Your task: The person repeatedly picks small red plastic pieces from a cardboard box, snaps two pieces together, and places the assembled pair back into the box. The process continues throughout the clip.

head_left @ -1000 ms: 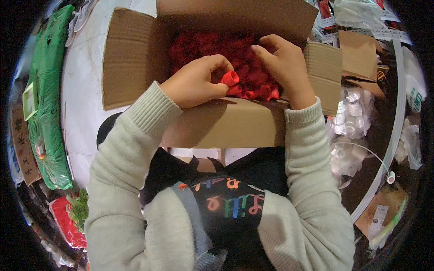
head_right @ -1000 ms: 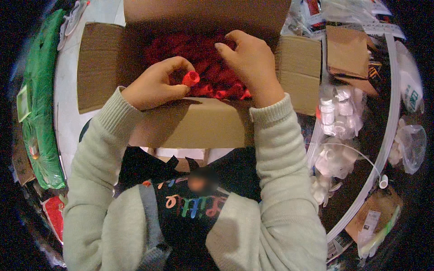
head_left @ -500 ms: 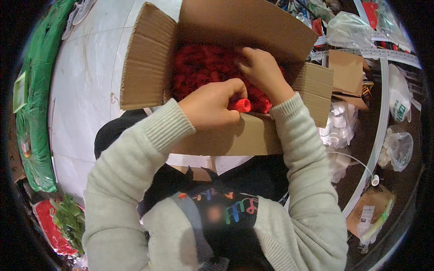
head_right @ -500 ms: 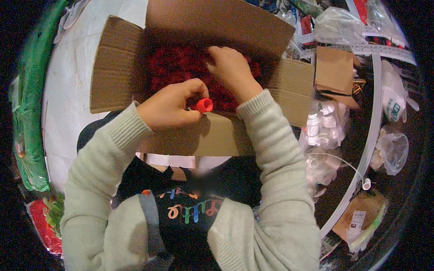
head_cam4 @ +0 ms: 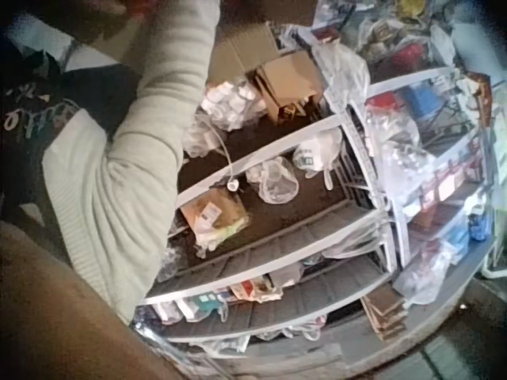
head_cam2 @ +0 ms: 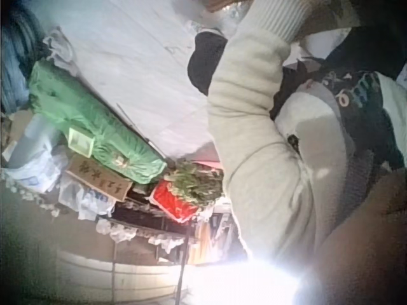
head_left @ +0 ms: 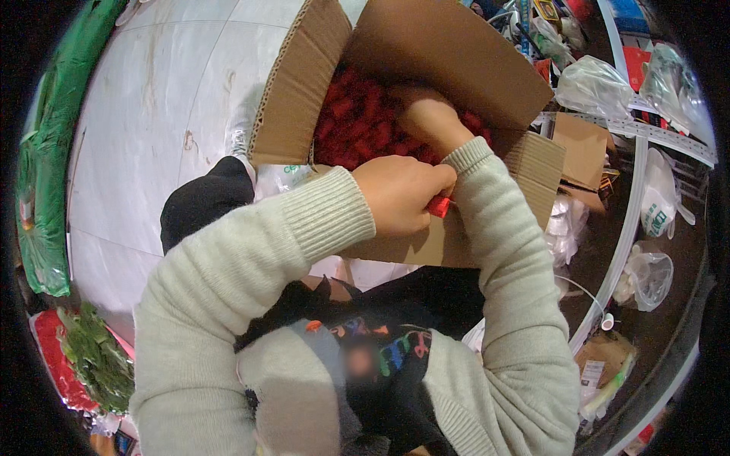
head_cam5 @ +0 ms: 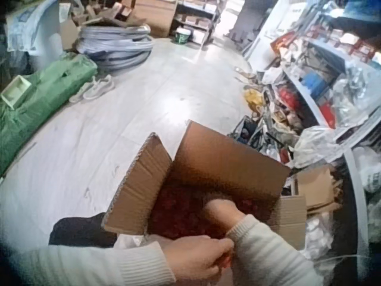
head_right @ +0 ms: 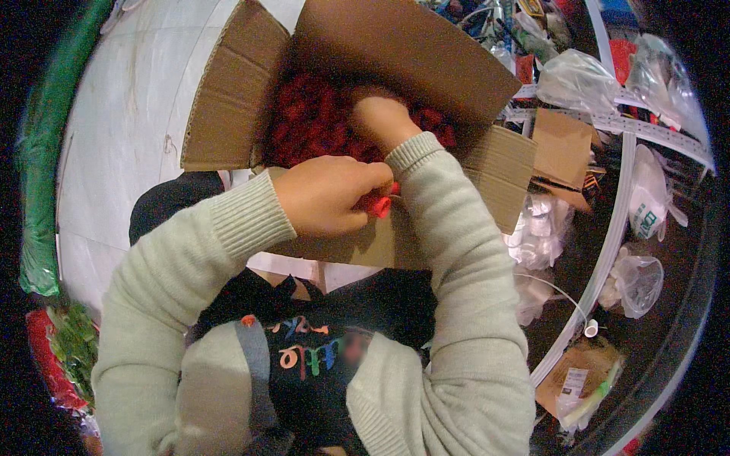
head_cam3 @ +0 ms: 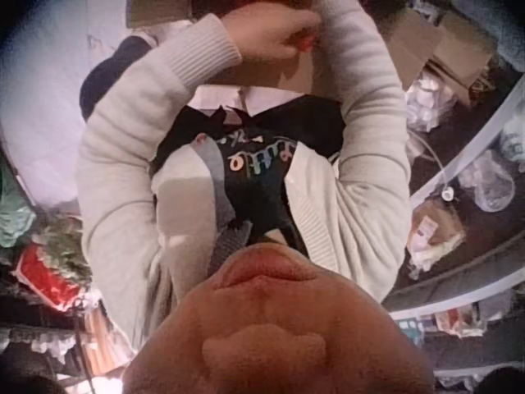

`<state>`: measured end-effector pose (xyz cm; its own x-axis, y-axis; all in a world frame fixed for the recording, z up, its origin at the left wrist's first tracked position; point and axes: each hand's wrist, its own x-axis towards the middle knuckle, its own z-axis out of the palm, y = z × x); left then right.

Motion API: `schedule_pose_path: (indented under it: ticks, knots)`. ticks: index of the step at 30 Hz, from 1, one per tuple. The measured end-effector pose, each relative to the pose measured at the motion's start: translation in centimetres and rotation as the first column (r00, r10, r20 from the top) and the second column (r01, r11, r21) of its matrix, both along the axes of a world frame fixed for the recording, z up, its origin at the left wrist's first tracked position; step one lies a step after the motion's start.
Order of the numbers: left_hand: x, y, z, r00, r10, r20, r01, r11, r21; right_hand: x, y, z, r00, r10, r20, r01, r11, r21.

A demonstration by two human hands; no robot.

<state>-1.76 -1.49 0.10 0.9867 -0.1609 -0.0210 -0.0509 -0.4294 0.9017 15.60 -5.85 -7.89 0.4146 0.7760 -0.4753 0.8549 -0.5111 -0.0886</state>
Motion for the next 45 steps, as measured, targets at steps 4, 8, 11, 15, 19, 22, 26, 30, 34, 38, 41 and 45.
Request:
schedule_pose_path:
  ticks: [4,8,11,15,19,22,26,30,34,38,41,45]
  knots:
    - [-0.2,0.0,0.3,0.999,-0.004,0.032,0.006,0.998,-0.061,-0.5,0.6,1.3,0.999,0.0,0.046,0.003,0.998,-0.065]
    - [-0.1,-0.6,0.8,0.997,-0.029,0.068,0.035,0.996,-0.085,0.0,-0.2,-0.6,0.993,0.105,-0.048,-0.106,0.994,-0.025]
    - [-0.3,-0.5,1.4,0.998,-0.053,0.042,0.057,0.993,-0.107,-1.3,-1.6,0.8,0.935,0.333,-0.121,-0.291,0.916,0.276]
    - [-0.7,-0.5,1.3,0.997,-0.052,0.059,0.06,0.988,-0.146,-3.5,-2.6,5.2,0.864,0.37,-0.342,-0.371,0.926,0.063]
    - [-0.6,-0.8,1.3,0.994,-0.078,0.073,0.09,0.981,-0.17,-3.1,-2.1,4.5,0.929,0.281,-0.239,-0.266,0.959,0.096]
    - [-0.4,-0.8,1.6,0.98,-0.159,0.117,0.183,0.952,-0.244,-2.8,0.0,2.6,0.954,0.271,-0.131,-0.217,0.92,0.326]
    - [-0.4,-0.9,1.4,0.967,-0.231,0.105,0.249,0.941,-0.227,-4.5,2.8,0.8,0.975,0.215,-0.06,-0.214,0.976,0.023]
    - [-0.5,-0.6,1.4,0.957,-0.264,0.121,0.286,0.93,-0.233,-6.2,3.3,-0.8,0.978,0.211,-0.002,-0.21,0.977,0.04]
    - [-0.5,-0.6,1.1,0.962,-0.233,0.143,0.259,0.942,-0.212,-5.6,4.0,-1.2,0.989,0.151,0.003,-0.151,0.988,-0.019]
    - [-0.6,-0.7,1.1,0.964,-0.22,0.148,0.249,0.944,-0.215,-5.8,4.3,-0.8,0.981,0.19,0.035,-0.187,0.98,-0.074]
    - [-0.6,-1.0,1.1,0.963,-0.216,0.16,0.246,0.947,-0.206,-6.0,4.0,-1.2,0.978,0.181,0.107,-0.184,0.983,0.018]
    - [-0.6,-1.1,1.2,0.963,-0.214,0.167,0.245,0.95,-0.195,-4.9,2.9,-1.4,0.931,0.33,0.156,-0.355,0.917,0.181]
